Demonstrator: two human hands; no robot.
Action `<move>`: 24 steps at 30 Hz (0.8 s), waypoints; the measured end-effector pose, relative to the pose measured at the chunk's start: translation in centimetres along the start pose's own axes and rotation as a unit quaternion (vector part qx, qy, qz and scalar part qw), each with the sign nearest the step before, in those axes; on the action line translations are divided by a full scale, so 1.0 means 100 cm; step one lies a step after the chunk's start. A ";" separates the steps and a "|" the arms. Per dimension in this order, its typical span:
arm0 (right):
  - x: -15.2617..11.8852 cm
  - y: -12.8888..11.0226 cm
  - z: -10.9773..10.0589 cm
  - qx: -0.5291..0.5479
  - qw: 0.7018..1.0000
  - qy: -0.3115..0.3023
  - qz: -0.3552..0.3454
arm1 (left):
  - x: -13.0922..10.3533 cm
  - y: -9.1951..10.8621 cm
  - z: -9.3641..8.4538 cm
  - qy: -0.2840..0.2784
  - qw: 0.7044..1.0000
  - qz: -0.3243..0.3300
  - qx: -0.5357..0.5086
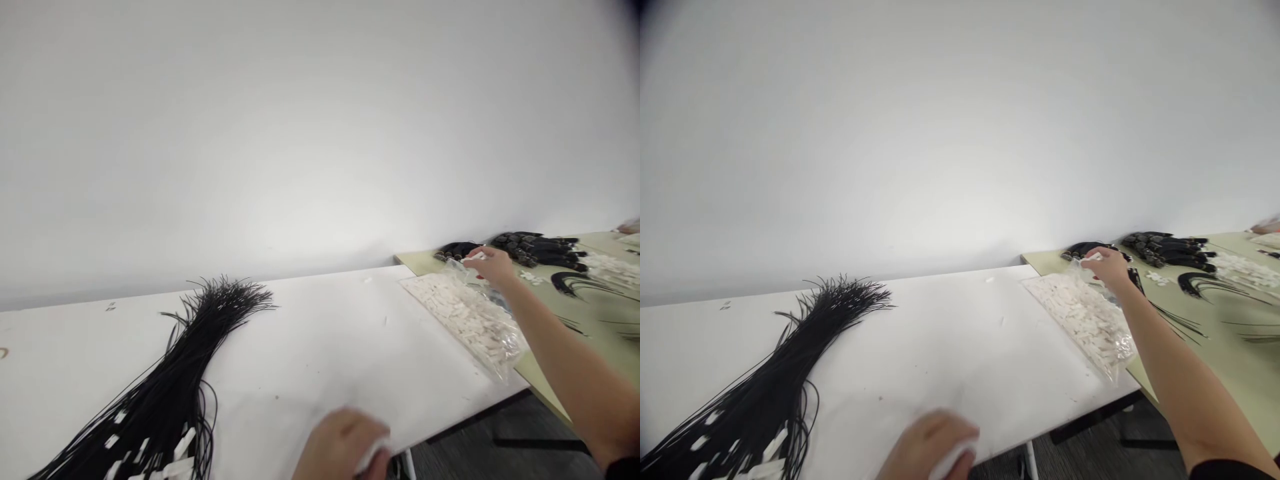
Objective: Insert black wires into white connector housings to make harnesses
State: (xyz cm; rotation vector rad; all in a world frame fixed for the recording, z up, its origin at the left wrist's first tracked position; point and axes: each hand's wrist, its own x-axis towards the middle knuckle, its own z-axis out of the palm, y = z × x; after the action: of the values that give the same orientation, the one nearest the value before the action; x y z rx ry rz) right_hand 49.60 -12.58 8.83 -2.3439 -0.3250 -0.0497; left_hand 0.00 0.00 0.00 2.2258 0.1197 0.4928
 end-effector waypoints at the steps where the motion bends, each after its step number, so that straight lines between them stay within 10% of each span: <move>1: -0.004 -0.007 0.006 0.009 1.000 -0.013 -0.008 | 0.030 -0.002 -0.008 0.005 0.999 -0.020 0.031; 6: -0.058 -0.032 0.062 0.064 0.991 -0.099 -0.057 | 0.198 -0.042 -0.045 -0.001 0.971 -0.143 0.194; 9: -0.106 -0.037 0.105 0.092 0.985 -0.126 -0.073 | 0.256 -0.077 -0.049 0.004 0.961 -0.148 0.234; 17: -0.147 -0.027 0.173 0.111 0.984 -0.109 -0.087 | 0.278 -0.146 -0.014 -0.027 0.953 -0.084 0.288; 24: -0.171 -0.026 0.193 0.093 0.987 -0.067 -0.113 | 0.256 -0.138 0.007 -0.119 0.973 -0.015 0.196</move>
State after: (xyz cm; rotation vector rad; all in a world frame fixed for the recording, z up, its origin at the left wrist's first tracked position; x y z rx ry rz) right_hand 31.23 -1.11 -5.39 -2.1212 -0.6334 0.0277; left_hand 24.88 14.79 -2.94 2.6468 0.1339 0.1907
